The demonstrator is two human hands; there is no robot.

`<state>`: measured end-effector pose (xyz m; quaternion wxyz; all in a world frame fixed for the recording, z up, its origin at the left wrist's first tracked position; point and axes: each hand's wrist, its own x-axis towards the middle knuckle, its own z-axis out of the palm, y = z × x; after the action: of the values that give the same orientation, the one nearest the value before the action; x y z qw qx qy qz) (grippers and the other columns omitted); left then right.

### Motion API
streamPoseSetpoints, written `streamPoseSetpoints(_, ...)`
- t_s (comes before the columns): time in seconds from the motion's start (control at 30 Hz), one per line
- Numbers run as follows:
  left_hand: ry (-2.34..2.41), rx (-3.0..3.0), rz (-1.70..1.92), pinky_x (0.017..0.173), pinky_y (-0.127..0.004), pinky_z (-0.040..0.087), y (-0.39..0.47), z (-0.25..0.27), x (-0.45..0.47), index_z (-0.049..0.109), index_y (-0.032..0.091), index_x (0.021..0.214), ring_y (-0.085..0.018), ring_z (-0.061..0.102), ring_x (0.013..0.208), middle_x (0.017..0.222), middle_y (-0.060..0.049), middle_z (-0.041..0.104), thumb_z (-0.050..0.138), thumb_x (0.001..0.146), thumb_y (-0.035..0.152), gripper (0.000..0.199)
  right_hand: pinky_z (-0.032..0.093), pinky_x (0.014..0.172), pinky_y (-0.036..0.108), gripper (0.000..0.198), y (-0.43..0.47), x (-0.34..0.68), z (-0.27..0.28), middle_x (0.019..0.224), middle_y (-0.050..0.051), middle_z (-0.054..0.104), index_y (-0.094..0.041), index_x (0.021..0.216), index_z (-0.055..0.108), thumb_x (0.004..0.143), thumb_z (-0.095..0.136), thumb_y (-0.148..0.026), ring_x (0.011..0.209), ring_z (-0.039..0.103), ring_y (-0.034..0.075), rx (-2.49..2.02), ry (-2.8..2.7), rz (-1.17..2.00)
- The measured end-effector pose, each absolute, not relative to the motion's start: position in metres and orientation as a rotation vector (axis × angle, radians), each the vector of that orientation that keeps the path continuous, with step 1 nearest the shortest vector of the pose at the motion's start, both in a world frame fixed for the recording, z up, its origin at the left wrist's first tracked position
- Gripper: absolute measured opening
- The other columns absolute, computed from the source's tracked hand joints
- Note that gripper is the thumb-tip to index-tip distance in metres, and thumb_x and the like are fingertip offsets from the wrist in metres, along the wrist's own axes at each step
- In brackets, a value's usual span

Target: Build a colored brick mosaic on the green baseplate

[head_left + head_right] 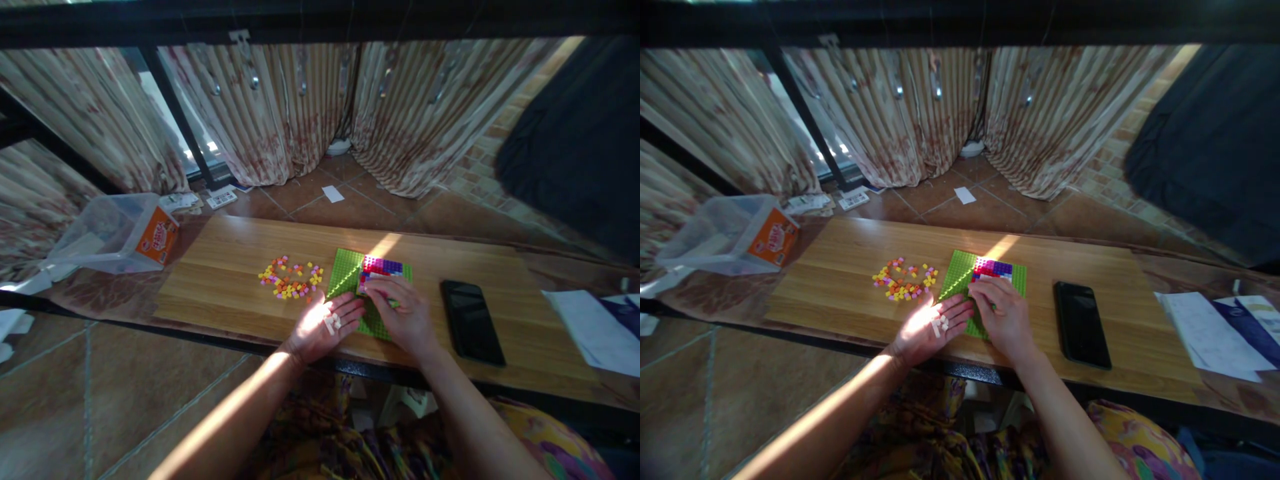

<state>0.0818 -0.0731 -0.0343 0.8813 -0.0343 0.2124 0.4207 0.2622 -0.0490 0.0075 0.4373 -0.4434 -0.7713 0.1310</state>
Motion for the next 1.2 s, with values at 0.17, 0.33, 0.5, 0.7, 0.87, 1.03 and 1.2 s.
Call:
streamPoseSetpoints(0.17,0.445,-0.009,0.87,0.098,-0.04,0.039,-0.075,-0.038,0.081,0.037,0.005,0.143,-0.028,0.059,0.114,0.128,-0.023,0.058,0.027,0.097,0.049,0.064,0.049,0.079,0.038,0.015,-0.022,0.269,0.007,0.092,0.004,0.072,-0.023,0.093,0.069,0.09,0.055,-0.027,0.088,0.062,0.022,-1.2,-1.918,0.213)
streamPoseSetpoints(0.33,0.446,0.033,0.878,0.099,-0.038,0.04,-0.078,-0.034,0.082,0.045,0.006,0.138,-0.027,0.058,0.117,0.13,-0.022,0.057,0.031,0.096,0.046,0.059,0.047,0.081,0.038,0.016,-0.017,0.264,-0.001,0.093,0.005,0.071,-0.022,0.097,0.067,0.089,0.053,-0.022,0.088,0.059,0.022,-1.213,-1.974,0.177)
streamPoseSetpoints(0.5,0.46,0.02,0.87,0.098,-0.038,0.041,-0.078,-0.034,0.082,0.045,0.005,0.137,-0.028,0.057,0.117,0.13,-0.023,0.057,0.033,0.096,0.046,0.059,0.045,0.079,0.039,0.019,-0.014,0.264,-0.004,0.09,0.004,0.07,-0.022,0.102,0.066,0.086,0.055,-0.02,0.083,0.057,0.022,-1.274,-1.958,0.15)
streamPoseSetpoints(0.7,0.465,0.031,0.87,0.097,-0.038,0.042,-0.076,-0.04,0.082,0.045,0.007,0.138,-0.028,0.058,0.116,0.131,-0.023,0.056,0.032,0.096,0.048,0.06,0.044,0.082,0.041,0.012,-0.013,0.268,-0.007,0.093,0.005,0.07,-0.023,0.089,0.068,0.086,0.056,-0.022,0.086,0.057,0.022,-1.263,-1.945,0.142)
streamPoseSetpoints(0.87,0.48,0.003,0.853,0.096,-0.039,0.042,-0.074,-0.039,0.083,0.04,0.007,0.141,-0.027,0.059,0.115,0.131,-0.023,0.056,0.029,0.096,0.048,0.062,0.044,0.084,0.043,0.014,-0.016,0.269,-0.011,0.098,0.006,0.067,-0.024,0.089,0.07,0.087,0.056,-0.024,0.092,0.057,0.022,-1.221,-1.952,0.096)
streamPoseSetpoints(1.03,0.496,0.014,0.858,0.096,-0.037,0.042,-0.074,-0.035,0.084,0.043,0.006,0.139,-0.027,0.059,0.114,0.13,-0.022,0.057,0.028,0.097,0.048,0.061,0.045,0.085,0.043,0.017,-0.019,0.268,-0.017,0.101,0.007,0.066,-0.023,0.093,0.071,0.088,0.055,-0.021,0.094,0.056,0.023,-1.197,-1.995,0.039)
streamPoseSetpoints(1.2,0.499,-0.006,0.862,0.095,-0.038,0.042,-0.075,-0.033,0.084,0.038,0.006,0.142,-0.027,0.06,0.113,0.13,-0.023,0.057,0.027,0.097,0.048,0.063,0.046,0.086,0.044,0.018,-0.02,0.268,-0.023,0.1,0.007,0.066,-0.024,0.095,0.071,0.087,0.055,-0.02,0.095,0.056,0.023,-1.181,-1.962,0.064)
